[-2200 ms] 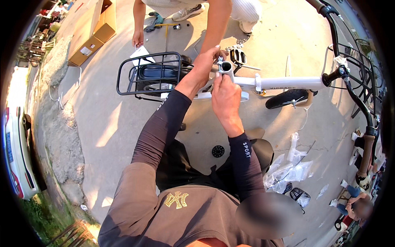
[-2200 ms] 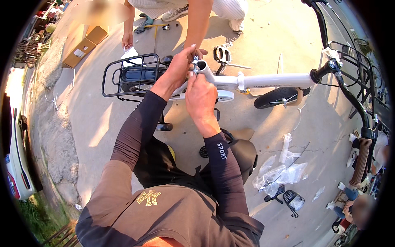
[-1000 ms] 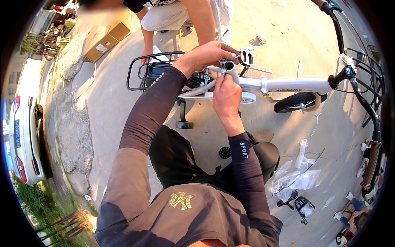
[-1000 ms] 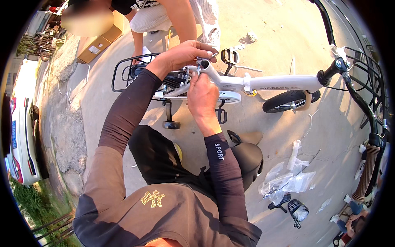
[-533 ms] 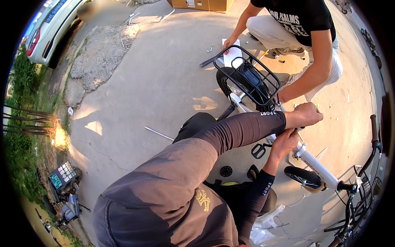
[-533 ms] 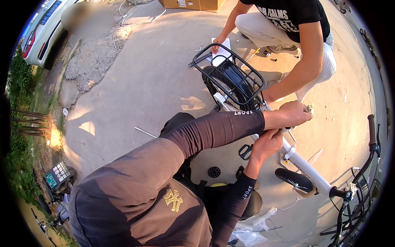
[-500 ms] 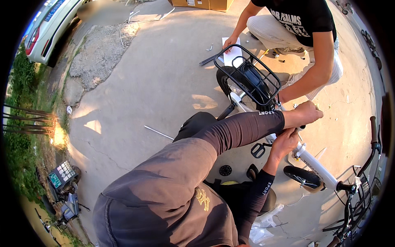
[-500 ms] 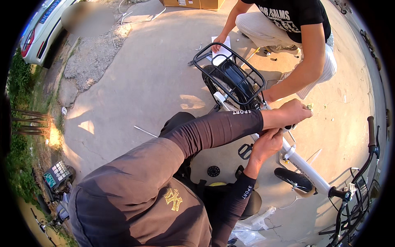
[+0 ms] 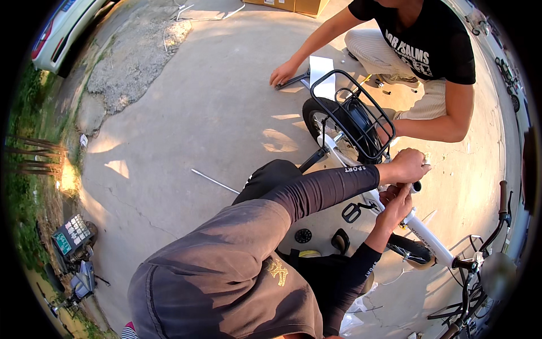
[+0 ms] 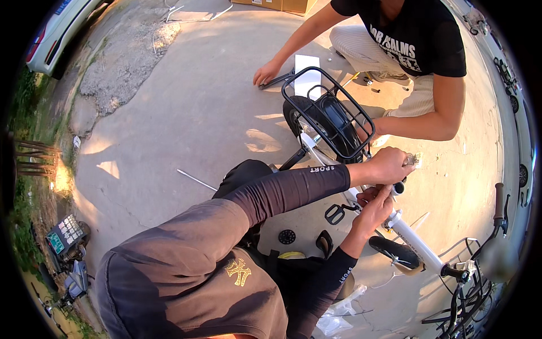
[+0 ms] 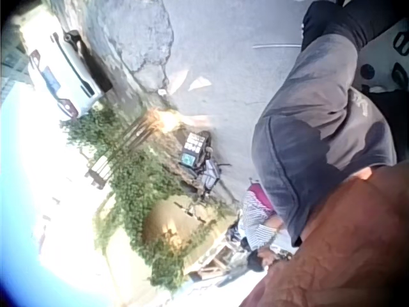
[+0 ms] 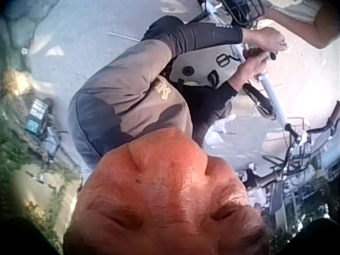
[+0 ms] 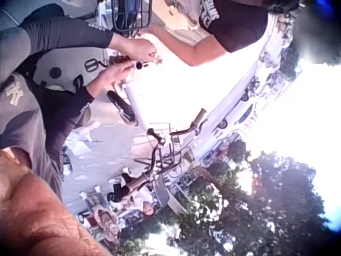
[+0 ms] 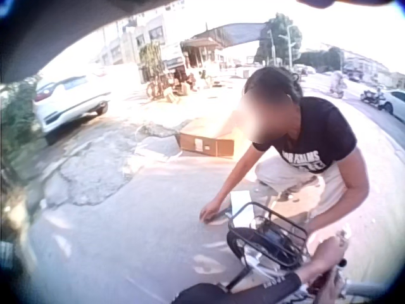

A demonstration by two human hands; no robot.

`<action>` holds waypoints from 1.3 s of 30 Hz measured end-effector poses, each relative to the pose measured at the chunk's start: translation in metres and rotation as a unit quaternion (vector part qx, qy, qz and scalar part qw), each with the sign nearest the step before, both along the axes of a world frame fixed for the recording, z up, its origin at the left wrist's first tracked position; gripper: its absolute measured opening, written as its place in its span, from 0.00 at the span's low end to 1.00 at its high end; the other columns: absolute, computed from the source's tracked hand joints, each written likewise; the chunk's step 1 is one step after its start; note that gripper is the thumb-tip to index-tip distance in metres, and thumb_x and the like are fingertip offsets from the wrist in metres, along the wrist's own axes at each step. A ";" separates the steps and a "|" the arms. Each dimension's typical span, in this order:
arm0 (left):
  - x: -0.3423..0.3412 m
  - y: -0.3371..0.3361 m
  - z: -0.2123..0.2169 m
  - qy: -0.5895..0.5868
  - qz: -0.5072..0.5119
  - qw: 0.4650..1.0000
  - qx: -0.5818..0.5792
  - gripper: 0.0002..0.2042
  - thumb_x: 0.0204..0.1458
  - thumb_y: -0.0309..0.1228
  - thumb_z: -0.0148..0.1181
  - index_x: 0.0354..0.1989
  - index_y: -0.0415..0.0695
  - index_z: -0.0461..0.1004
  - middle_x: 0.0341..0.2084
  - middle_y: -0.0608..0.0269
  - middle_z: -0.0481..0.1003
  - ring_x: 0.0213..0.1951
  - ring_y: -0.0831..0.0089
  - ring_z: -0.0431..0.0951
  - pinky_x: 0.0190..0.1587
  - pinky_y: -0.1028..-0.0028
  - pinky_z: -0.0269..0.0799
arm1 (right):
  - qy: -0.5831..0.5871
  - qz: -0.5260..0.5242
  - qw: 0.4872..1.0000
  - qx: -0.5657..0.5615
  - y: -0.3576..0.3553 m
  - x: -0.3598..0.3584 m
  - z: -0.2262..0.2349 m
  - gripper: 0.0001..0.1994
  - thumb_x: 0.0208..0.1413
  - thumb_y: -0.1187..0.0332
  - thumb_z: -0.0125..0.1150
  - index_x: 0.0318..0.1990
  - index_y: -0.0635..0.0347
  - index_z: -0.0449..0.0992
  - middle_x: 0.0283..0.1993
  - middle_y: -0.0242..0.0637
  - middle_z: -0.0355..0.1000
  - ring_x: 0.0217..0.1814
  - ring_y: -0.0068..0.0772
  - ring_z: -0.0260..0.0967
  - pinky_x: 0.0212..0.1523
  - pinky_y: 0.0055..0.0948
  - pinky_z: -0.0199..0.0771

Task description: The person assembles a white bicycle outdoors, using a screwdriver to tighten the seat post and a wrench to secure the handlebars. The person adjusts the seat height and tightens the seat clamp, then moves to the front to secure the handlebars while another person assists by holding the bike steady.

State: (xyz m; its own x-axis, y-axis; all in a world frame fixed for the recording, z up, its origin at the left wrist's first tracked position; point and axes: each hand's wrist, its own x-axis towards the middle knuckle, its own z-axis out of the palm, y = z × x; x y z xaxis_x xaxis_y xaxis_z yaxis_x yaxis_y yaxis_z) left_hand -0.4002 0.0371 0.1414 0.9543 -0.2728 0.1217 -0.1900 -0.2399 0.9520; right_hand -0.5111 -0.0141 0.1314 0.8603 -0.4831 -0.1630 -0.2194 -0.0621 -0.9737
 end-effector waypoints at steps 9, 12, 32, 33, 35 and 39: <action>-0.020 0.020 0.012 0.115 0.062 0.991 -0.028 0.28 0.56 0.52 0.56 0.19 0.36 0.77 0.16 0.47 0.76 0.22 0.56 0.78 0.32 0.59 0.72 | -0.056 -0.019 0.991 0.119 0.010 -0.001 -0.007 0.21 0.71 0.53 0.43 0.33 0.61 0.71 0.21 0.31 0.69 0.18 0.21 0.65 0.18 0.19 0.63; -0.020 0.015 0.004 0.141 0.070 0.985 -0.065 0.25 0.59 0.49 0.54 0.25 0.36 0.80 0.17 0.52 0.77 0.22 0.62 0.77 0.31 0.63 0.72 | -0.062 -0.045 0.990 0.114 0.010 -0.001 -0.011 0.21 0.70 0.54 0.45 0.32 0.60 0.73 0.21 0.30 0.70 0.18 0.21 0.65 0.19 0.19 0.63; -0.011 0.023 -0.030 0.390 -0.040 0.891 -0.231 0.26 0.67 0.46 0.42 0.38 0.31 0.75 0.28 0.57 0.80 0.16 0.82 0.62 0.15 0.79 0.59 | -0.076 -0.041 0.992 0.093 0.014 -0.001 -0.009 0.20 0.71 0.61 0.44 0.30 0.66 0.73 0.17 0.31 0.67 0.15 0.22 0.65 0.17 0.24 0.65; -0.011 0.027 -0.019 0.298 -0.039 0.949 -0.093 0.28 0.66 0.49 0.43 0.34 0.32 0.77 0.26 0.56 0.80 0.17 0.80 0.66 0.17 0.77 0.62 | -0.064 -0.049 0.995 0.061 0.013 -0.001 -0.009 0.20 0.71 0.61 0.45 0.30 0.66 0.72 0.17 0.32 0.67 0.15 0.22 0.65 0.17 0.25 0.65; -0.001 0.028 0.008 0.158 -0.064 0.973 0.154 0.32 0.64 0.55 0.43 0.29 0.35 0.79 0.22 0.55 0.79 0.20 0.76 0.74 0.21 0.72 0.69 | -0.038 -0.060 0.998 -0.001 0.014 -0.001 -0.009 0.20 0.70 0.61 0.45 0.30 0.67 0.72 0.16 0.34 0.68 0.15 0.24 0.66 0.17 0.26 0.66; 0.015 -0.007 0.062 0.032 -0.136 0.877 0.460 0.38 0.55 0.67 0.43 0.36 0.39 0.83 0.26 0.53 0.82 0.39 0.60 0.84 0.46 0.63 0.76 | -0.066 -0.067 0.996 0.007 0.008 -0.001 -0.007 0.21 0.71 0.57 0.45 0.29 0.64 0.69 0.16 0.30 0.64 0.14 0.21 0.63 0.15 0.22 0.60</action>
